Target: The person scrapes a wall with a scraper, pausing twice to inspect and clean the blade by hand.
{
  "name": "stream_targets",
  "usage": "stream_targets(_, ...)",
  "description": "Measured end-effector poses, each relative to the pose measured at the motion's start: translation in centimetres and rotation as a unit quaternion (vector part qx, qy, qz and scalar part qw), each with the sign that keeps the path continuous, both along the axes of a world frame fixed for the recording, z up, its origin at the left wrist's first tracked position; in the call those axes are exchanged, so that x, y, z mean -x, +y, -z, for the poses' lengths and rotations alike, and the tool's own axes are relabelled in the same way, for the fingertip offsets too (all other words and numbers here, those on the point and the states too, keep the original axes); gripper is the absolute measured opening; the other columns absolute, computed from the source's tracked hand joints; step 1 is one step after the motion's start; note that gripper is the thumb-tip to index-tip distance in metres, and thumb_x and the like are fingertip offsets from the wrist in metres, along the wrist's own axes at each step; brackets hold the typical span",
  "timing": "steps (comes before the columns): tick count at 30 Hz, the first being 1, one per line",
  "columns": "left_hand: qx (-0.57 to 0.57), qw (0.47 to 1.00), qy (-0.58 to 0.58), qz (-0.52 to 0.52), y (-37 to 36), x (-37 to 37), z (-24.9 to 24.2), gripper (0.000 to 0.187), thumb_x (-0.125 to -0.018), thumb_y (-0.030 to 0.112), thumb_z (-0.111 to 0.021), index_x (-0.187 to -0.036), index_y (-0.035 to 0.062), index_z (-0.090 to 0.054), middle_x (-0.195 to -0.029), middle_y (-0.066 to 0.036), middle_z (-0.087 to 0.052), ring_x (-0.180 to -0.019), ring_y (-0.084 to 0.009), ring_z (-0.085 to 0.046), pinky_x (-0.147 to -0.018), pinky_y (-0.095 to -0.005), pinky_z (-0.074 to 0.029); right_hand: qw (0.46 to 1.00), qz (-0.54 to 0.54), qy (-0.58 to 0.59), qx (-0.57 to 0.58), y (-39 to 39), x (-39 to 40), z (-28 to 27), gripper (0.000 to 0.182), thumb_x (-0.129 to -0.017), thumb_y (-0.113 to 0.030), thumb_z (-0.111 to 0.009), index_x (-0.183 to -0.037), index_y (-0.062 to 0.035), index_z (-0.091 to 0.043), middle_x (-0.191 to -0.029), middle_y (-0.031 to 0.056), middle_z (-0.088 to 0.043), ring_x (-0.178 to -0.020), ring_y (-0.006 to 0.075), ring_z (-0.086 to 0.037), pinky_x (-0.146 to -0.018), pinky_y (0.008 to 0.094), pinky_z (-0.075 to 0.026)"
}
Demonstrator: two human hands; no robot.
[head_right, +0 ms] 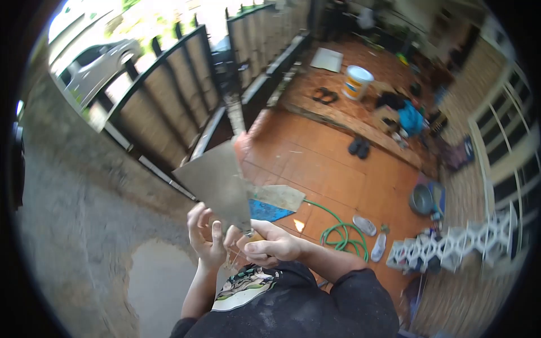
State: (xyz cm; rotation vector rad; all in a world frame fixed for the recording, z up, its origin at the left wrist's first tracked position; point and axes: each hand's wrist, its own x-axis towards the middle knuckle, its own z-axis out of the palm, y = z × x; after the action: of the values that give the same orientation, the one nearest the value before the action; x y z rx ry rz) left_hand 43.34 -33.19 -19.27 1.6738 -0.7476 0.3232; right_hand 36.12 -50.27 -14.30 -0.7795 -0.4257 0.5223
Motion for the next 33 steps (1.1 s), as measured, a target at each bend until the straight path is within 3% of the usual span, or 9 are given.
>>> stream_targets(2,0.229,0.936,-0.180,-0.200,1.4,0.3,-1.4,0.034,-0.081,0.002,-0.058,-0.113,-0.0031,-0.046,-0.102,-0.018,-0.047,-0.075,-0.0253,-0.054,-0.065,-0.0343,-0.046,0.993,-0.044,0.066,-0.085,2.7,-1.1,2.4,0.038,-0.095,-0.018,-0.046,-0.127,0.0003,-0.036,-0.060,-0.0025,-0.038,-0.041,0.0031,-0.032,-0.037,0.0189,-0.027)
stream_targets(6,0.011,0.893,-0.410,-0.186,9.0,3.4,-5.4,0.029,-0.064,0.014,-0.072,-0.091,0.0051,-0.063,-0.097,-0.010,-0.053,-0.077,-0.0262,-0.059,-0.068,-0.0400,-0.047,0.978,-0.133,0.158,-0.011,8.3,-2.4,2.6,0.057,-0.093,-0.028,-0.046,-0.142,-0.0100,-0.021,-0.068,0.0032,-0.043,-0.044,0.0067,-0.035,-0.037,0.0190,-0.028)
stream_targets(8,-0.083,0.857,-0.465,-0.207,10.2,4.8,-8.1,0.028,-0.072,0.017,-0.061,-0.096,0.0037,-0.062,-0.090,-0.010,-0.059,-0.080,-0.0250,-0.060,-0.072,-0.0405,-0.048,0.976,-0.173,-0.029,0.127,10.6,-2.5,3.3,0.065,-0.089,-0.030,-0.046,-0.143,-0.0084,-0.016,-0.081,0.0066,-0.049,-0.047,0.0071,-0.038,-0.040,0.0198,-0.031)
stream_targets(12,-0.240,0.806,-0.430,-0.329,11.7,11.1,-10.8,0.016,-0.074,0.020,-0.065,-0.080,0.0056,-0.060,-0.084,-0.007,-0.060,-0.078,-0.0239,-0.061,-0.081,-0.0386,-0.049,0.905,-0.400,-0.079,0.121,12.7,-1.0,3.1,0.040,-0.091,-0.025,-0.039,-0.122,-0.0003,-0.038,-0.072,0.0019,-0.046,-0.047,0.0068,-0.038,-0.042,0.0205,-0.029)
stream_targets(13,-0.252,0.782,-0.423,-0.383,12.0,13.9,-11.0,0.016,-0.074,0.020,-0.065,-0.080,0.0056,-0.060,-0.084,-0.007,-0.060,-0.078,-0.0239,-0.061,-0.081,-0.0386,-0.049,0.884,-0.434,-0.096,0.144,13.2,-0.2,2.0,0.024,-0.095,-0.026,-0.037,-0.095,-0.0024,-0.040,-0.059,0.0002,-0.039,-0.041,0.0072,-0.032,-0.038,0.0213,-0.024)
stream_targets(14,-0.294,0.762,-0.401,-0.415,11.6,16.5,-11.0,0.016,-0.074,0.020,-0.065,-0.075,0.0054,-0.059,-0.080,-0.007,-0.060,-0.077,-0.0237,-0.061,-0.085,-0.0387,-0.048,0.864,-0.462,-0.116,0.162,13.1,0.6,1.2,0.039,-0.099,-0.027,-0.035,-0.068,-0.0046,-0.043,-0.047,-0.0015,-0.032,-0.034,0.0076,-0.027,-0.033,0.0221,-0.018)
stream_targets(15,-0.331,0.747,-0.371,-0.441,11.3,18.7,-10.9,0.018,-0.074,0.021,-0.065,-0.071,0.0053,-0.058,-0.077,-0.006,-0.059,-0.077,-0.0234,-0.061,-0.088,-0.0388,-0.048,0.841,-0.499,-0.143,0.152,13.7,1.3,0.2,0.043,-0.099,-0.028,-0.036,-0.063,-0.0053,-0.042,-0.045,-0.0024,-0.030,-0.033,0.0072,-0.027,-0.033,0.0216,-0.018)
stream_targets(25,-0.407,0.555,-0.275,-0.671,13.2,31.6,-8.4,0.029,-0.075,0.016,-0.064,-0.052,0.0071,-0.049,-0.058,-0.003,-0.052,-0.071,-0.0205,-0.059,-0.090,-0.0360,-0.049,0.688,-0.684,-0.184,0.157,23.3,7.9,-0.7,0.042,-0.098,-0.033,-0.044,-0.069,-0.0024,-0.044,-0.051,0.0019,-0.038,-0.035,0.0098,-0.034,-0.032,0.0228,-0.023)
stream_targets(33,-0.382,0.552,-0.319,-0.669,16.3,30.4,-7.3,0.024,-0.074,0.015,-0.065,-0.056,0.0056,-0.053,-0.063,-0.003,-0.054,-0.073,-0.0217,-0.056,-0.082,-0.0335,-0.048,0.683,-0.648,-0.279,0.189,24.9,5.0,-0.9,0.043,-0.098,-0.035,-0.048,-0.066,-0.0061,-0.044,-0.054,-0.0003,-0.041,-0.041,0.0086,-0.036,-0.037,0.0234,-0.025)
